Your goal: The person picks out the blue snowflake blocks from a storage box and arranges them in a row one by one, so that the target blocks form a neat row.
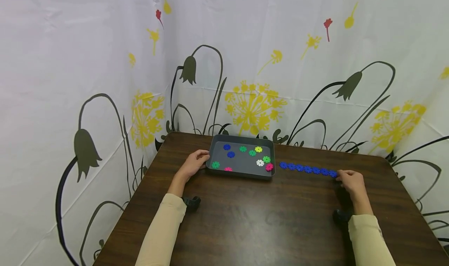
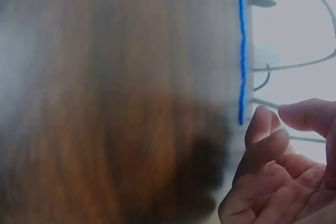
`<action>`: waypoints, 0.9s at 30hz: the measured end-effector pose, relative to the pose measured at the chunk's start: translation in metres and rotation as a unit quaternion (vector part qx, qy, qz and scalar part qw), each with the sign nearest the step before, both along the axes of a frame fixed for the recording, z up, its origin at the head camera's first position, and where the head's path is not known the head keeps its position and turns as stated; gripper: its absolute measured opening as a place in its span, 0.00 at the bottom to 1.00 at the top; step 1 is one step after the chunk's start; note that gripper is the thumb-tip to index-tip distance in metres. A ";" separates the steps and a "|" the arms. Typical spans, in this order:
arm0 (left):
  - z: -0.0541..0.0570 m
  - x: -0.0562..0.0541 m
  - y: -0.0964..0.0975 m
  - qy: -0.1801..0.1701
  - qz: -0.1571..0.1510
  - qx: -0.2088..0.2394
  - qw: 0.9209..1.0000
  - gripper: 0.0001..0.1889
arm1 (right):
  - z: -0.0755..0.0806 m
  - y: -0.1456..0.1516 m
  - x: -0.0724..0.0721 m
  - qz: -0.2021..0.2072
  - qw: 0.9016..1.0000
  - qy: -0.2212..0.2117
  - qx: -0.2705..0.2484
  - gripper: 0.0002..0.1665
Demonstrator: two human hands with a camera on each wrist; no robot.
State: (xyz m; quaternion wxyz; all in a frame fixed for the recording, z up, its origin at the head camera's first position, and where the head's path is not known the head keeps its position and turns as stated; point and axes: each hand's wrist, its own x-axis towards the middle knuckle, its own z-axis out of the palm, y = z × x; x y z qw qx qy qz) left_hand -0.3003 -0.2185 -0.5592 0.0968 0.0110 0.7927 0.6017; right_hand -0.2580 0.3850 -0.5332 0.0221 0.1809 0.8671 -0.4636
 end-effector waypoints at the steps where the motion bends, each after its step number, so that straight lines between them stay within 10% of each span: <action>1: 0.000 0.000 0.000 0.001 -0.002 -0.002 1.000 0.26 | 0.001 -0.001 0.000 0.007 1.000 0.000 0.002 0.34; 27: 0.001 0.002 0.000 -0.002 -0.002 0.008 1.000 0.27 | 0.052 -0.128 -0.037 0.157 0.984 0.083 0.032 0.30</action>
